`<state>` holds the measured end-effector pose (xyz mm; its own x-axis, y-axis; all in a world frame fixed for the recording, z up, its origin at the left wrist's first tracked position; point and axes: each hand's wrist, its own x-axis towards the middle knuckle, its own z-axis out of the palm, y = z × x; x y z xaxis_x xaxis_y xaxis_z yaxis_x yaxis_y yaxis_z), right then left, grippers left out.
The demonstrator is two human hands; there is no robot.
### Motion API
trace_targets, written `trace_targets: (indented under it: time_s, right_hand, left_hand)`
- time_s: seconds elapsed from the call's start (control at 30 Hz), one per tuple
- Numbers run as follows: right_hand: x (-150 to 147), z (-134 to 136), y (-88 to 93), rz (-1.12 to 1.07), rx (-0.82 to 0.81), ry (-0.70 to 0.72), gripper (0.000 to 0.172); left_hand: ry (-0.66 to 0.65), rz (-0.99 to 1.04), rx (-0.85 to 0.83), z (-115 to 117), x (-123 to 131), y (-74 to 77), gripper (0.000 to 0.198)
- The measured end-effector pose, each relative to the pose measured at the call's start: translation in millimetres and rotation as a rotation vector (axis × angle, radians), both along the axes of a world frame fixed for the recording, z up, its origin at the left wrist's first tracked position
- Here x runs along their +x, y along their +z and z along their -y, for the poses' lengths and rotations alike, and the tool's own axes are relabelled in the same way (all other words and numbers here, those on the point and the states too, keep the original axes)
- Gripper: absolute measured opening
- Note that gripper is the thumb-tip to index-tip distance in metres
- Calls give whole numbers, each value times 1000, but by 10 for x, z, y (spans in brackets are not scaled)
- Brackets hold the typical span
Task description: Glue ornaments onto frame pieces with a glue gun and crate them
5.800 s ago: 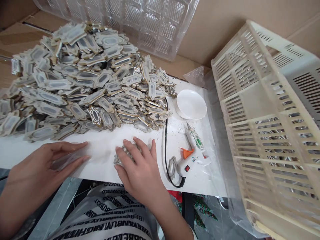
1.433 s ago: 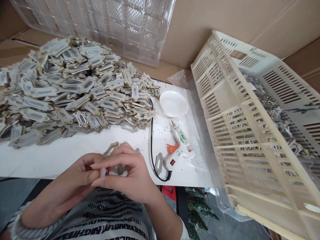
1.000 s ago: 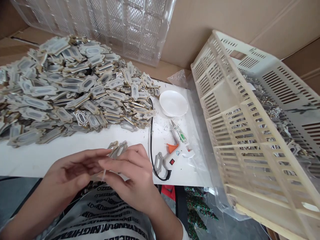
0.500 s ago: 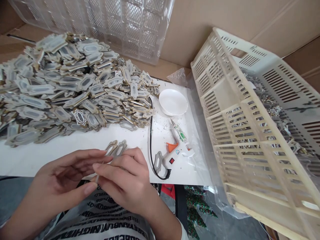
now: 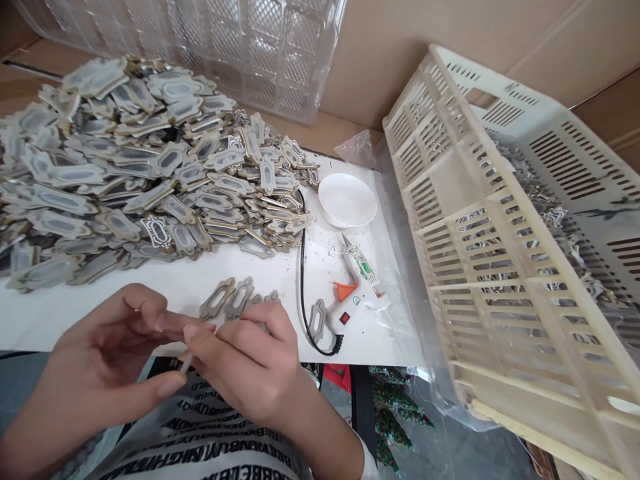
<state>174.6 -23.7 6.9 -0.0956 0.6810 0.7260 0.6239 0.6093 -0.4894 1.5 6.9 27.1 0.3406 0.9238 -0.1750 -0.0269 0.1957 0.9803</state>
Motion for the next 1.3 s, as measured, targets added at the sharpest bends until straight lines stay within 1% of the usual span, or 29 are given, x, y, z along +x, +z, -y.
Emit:
trace_targets:
  time_s: [0.07, 0.13, 0.23, 0.3, 0.33, 0.4, 0.47, 0.5, 0.53, 0.6, 0.63, 0.67, 0.73, 0.83, 0.93, 1.1, 1.2, 1.3]
  right_hand:
    - [-4, 0, 3, 9, 1, -8, 12]
    - [-3, 6, 4, 22, 7, -25, 15]
    - [1, 17, -8, 47, 7, -32, 18]
    - [1, 21, -18, 52, 12, -20, 18]
    - [0, 22, -21, 49, 15, -9, 17]
    - [-5, 18, -15, 11, 11, 17, 14]
    - [-14, 10, 5, -88, -61, 56, 11]
    - [-19, 6, 17, -155, -122, 65, 13]
    - [-25, 3, 27, -222, -184, 64, 17]
    - [-38, 4, 37, -316, -289, 34, 25]
    - [-45, 8, 37, -332, -312, 5, 26]
    - [-53, 13, 34, -328, -316, -24, 26]
    - [-71, 28, 25, -279, -279, -78, 24]
    - [-96, 49, 26, -167, -203, -142, 19]
    - [-111, 64, 44, -85, -163, -166, 17]
    - [-113, 71, 59, -33, -154, -135, 16]
    - [-108, 77, 49, 5, -163, -154, 13]
    - [-101, 93, 48, 60, -170, -193, 14]
  left_hand:
    - [-54, 38, -26, -23, -21, -22, 44]
    - [-73, 77, -102, -38, -28, -37, 50]
    - [-9, 73, -206, -24, -14, -35, 58]
    - [54, 50, -231, -10, -12, -41, 60]
    - [59, 57, -227, -9, -20, -53, 61]
    - [-5, 118, -197, -27, -53, -94, 59]
    - [-122, 178, -149, -59, -93, -136, 57]
    - [-167, 189, -122, -73, -108, -149, 55]
    - [-182, 184, -102, -84, -116, -154, 51]
    - [-138, 137, -97, -91, -105, -136, 38]
    - [-115, 113, -107, -89, -88, -116, 32]
    - [-101, 91, -121, -85, -66, -92, 29]
    - [-100, 53, -117, -78, -17, -44, 29]
    - [-84, 19, -45, -83, 23, -4, 31]
    - [-97, 64, -60, -101, 3, -14, 28]
    - [-140, 197, -180, -129, -51, -71, 29]
    - [-107, 183, -227, -124, -46, -85, 26]
    - [-88, 113, -173, -117, -33, -76, 21]
